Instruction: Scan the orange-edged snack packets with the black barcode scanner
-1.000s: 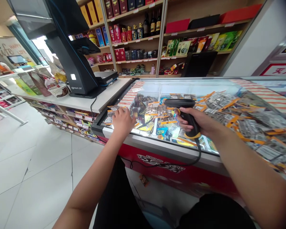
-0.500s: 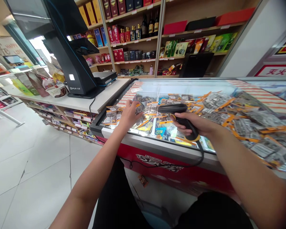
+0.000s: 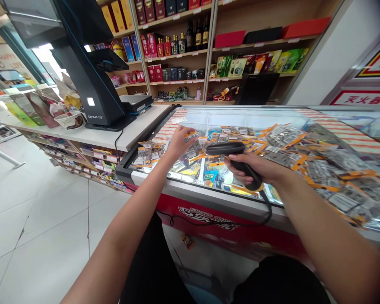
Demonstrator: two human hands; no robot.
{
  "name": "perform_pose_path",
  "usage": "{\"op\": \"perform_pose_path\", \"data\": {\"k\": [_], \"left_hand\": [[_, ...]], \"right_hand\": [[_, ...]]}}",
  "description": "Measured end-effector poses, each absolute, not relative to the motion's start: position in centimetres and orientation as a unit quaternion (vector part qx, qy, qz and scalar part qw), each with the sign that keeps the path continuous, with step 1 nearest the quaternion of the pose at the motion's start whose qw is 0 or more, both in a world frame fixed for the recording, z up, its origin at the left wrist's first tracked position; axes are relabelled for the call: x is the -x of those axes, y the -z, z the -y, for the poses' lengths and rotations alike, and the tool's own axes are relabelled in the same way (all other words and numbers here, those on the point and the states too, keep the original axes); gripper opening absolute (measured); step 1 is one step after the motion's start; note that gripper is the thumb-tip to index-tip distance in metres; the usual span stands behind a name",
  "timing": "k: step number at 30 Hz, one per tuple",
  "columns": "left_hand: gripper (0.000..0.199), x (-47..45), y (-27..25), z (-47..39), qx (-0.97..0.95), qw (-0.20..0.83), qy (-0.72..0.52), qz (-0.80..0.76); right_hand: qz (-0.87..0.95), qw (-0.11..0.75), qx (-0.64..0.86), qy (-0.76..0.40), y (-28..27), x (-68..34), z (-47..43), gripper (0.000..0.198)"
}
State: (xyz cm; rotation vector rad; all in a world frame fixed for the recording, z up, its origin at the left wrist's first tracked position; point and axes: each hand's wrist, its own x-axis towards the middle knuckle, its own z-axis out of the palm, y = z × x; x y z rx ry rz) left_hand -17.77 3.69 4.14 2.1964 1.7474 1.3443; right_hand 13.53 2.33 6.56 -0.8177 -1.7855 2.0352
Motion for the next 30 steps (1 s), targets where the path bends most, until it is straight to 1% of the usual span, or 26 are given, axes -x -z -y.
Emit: {"op": "perform_pose_path", "data": {"k": [4,8,10,18,24,27,30], "left_hand": [[0.025,17.4,-3.9,-3.1,-0.716,0.029,-0.430,-0.549],[0.037,16.3,-3.8,-2.5,-0.754,0.011,-0.411,-0.512],[0.039,15.8,-3.7,-2.2,-0.771,-0.008,-0.408,-0.489],[0.036,15.4,-3.3,-1.8,-0.784,-0.044,-0.395,-0.476],[0.036,15.4,-3.2,-1.8,-0.783,-0.038,-0.390,-0.483],[0.032,15.3,-3.1,-1.9,-0.780,-0.044,-0.399,-0.479],[0.025,15.7,-3.2,-1.8,-0.760,-0.059,-0.389,-0.517]], "right_hand": [[0.617,0.161,0.271,-0.721,-6.8,-13.5,-2.3,0.047],[0.611,0.172,0.266,-0.725,-7.0,-13.5,-2.3,0.048],[0.614,0.177,0.260,-0.724,-6.9,-13.4,-2.3,0.048],[0.614,0.174,0.252,-0.728,-6.8,-13.2,-2.1,0.051],[0.617,0.176,0.238,-0.729,-6.9,-13.1,-2.1,0.051],[0.607,0.185,0.245,-0.733,-6.9,-13.1,-2.2,0.051],[0.581,0.208,0.264,-0.741,-6.9,-13.2,-2.4,0.049]]}}
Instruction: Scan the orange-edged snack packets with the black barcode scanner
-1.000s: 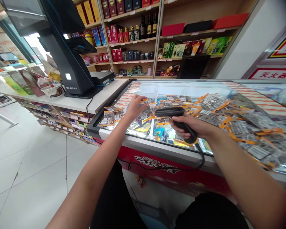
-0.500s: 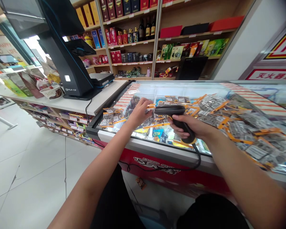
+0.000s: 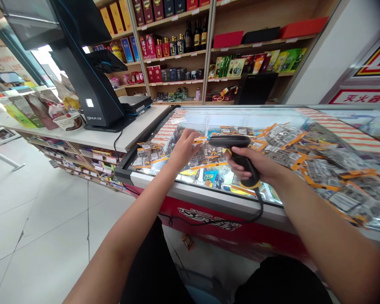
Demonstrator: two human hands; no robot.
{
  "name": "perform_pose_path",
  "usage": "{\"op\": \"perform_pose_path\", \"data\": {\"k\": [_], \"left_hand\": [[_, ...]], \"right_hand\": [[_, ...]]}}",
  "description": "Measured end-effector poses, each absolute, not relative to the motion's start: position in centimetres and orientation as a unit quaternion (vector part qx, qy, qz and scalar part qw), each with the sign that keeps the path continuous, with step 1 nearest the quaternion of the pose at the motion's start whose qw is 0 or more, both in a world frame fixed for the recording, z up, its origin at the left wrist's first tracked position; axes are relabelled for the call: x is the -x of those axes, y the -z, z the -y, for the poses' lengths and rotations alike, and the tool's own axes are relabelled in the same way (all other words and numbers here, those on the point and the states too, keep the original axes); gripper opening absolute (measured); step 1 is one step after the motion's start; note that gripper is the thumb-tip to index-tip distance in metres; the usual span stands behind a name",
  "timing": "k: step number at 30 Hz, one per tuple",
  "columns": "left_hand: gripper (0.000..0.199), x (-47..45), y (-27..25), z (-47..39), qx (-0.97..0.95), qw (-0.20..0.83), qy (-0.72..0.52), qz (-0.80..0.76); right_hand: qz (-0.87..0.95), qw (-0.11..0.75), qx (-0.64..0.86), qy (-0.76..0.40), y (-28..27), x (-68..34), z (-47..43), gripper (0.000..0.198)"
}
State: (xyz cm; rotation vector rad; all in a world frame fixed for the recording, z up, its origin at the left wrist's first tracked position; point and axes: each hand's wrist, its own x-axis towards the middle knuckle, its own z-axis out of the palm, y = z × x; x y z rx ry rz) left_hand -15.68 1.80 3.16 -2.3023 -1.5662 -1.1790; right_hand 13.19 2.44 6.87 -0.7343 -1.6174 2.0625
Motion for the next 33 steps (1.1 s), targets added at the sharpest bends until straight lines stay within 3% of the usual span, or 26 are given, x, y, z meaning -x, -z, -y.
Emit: {"op": "perform_pose_path", "data": {"k": [5,10,15,25,28,33], "left_hand": [[0.027,17.6,-3.0,1.3,0.733,0.043,0.322,0.597],[0.080,18.2,-1.8,5.2,0.790,-0.063,0.172,0.586],[0.098,15.8,-1.9,4.5,0.775,-0.063,0.109,0.619],[0.108,12.4,-2.5,2.3,0.734,-0.045,0.128,0.665],[0.093,14.6,-2.6,3.6,0.718,-0.011,0.135,0.683],[0.066,21.8,-3.7,5.2,0.602,0.138,0.153,0.771]], "right_hand": [[0.551,0.248,0.301,-0.738,-7.0,-13.2,-2.7,0.050],[0.555,0.246,0.303,-0.735,-7.0,-13.0,-2.6,0.051],[0.562,0.249,0.297,-0.731,-7.0,-13.1,-2.5,0.054],[0.546,0.251,0.314,-0.735,-7.4,-13.2,-2.0,0.052],[0.543,0.253,0.323,-0.732,-7.4,-13.2,-2.0,0.051],[0.552,0.240,0.331,-0.727,-7.1,-13.1,-2.5,0.054]]}}
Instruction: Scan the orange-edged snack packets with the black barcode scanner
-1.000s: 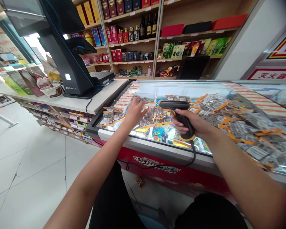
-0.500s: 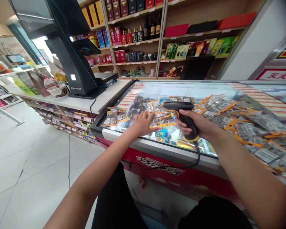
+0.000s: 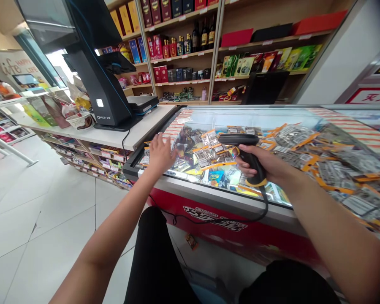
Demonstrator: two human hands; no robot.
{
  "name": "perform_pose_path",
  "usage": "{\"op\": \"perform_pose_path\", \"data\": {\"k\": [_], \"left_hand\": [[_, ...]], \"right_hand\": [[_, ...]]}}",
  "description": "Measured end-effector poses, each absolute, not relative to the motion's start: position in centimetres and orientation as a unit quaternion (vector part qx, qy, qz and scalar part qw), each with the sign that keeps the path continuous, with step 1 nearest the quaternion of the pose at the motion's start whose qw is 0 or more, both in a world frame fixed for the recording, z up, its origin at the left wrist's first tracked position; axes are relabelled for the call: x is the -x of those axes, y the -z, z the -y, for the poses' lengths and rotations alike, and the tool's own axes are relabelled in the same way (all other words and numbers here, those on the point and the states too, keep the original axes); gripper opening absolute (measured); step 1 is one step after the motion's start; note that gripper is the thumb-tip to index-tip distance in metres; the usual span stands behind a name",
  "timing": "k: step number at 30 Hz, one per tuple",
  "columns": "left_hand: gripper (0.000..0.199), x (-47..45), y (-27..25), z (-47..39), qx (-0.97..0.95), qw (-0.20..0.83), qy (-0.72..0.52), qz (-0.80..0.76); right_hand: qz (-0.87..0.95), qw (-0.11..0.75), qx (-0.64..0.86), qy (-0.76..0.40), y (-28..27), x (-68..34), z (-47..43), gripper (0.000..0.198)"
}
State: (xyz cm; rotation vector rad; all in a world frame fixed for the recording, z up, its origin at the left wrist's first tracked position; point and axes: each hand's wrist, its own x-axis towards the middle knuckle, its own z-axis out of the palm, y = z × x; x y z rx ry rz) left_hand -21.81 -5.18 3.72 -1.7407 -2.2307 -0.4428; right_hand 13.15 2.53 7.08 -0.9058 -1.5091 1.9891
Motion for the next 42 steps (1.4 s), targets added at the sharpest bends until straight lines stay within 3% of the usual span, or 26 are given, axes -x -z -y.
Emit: {"op": "perform_pose_path", "data": {"k": [8,12,15,23,27,29,31,37,42], "left_hand": [[0.043,29.4,-4.5,4.2,0.640,0.090,0.125,0.753],[0.044,29.2,-3.9,3.7,0.631,0.078,0.257,0.727],[0.031,28.1,-3.9,3.0,0.582,0.044,0.420,0.695],[0.029,20.5,-4.7,-0.3,0.433,-0.300,0.699,0.484],[0.017,16.6,-5.3,-1.0,0.305,-0.526,0.719,0.337],[0.034,15.3,-5.9,-1.2,0.279,-0.588,0.706,0.279],[0.044,14.6,-6.4,-1.4,0.274,-0.612,0.699,0.249],[0.029,14.3,-6.3,-1.2,0.285,-0.612,0.686,0.271],[0.038,14.7,-5.4,-0.9,0.300,-0.590,0.695,0.282]], "right_hand": [[0.550,0.243,0.325,-0.730,-6.5,-13.3,-3.2,0.054],[0.544,0.244,0.320,-0.736,-6.5,-13.2,-3.1,0.050],[0.546,0.249,0.318,-0.734,-6.7,-13.1,-2.9,0.045],[0.549,0.237,0.314,-0.737,-6.9,-13.2,-2.6,0.046],[0.564,0.229,0.300,-0.734,-6.9,-13.3,-2.6,0.048],[0.574,0.221,0.288,-0.734,-6.9,-13.3,-2.6,0.050],[0.581,0.208,0.278,-0.737,-7.0,-13.3,-2.4,0.050],[0.599,0.167,0.266,-0.736,-7.0,-13.0,-2.1,0.049],[0.601,0.160,0.259,-0.739,-6.7,-13.1,-2.1,0.050]]}}
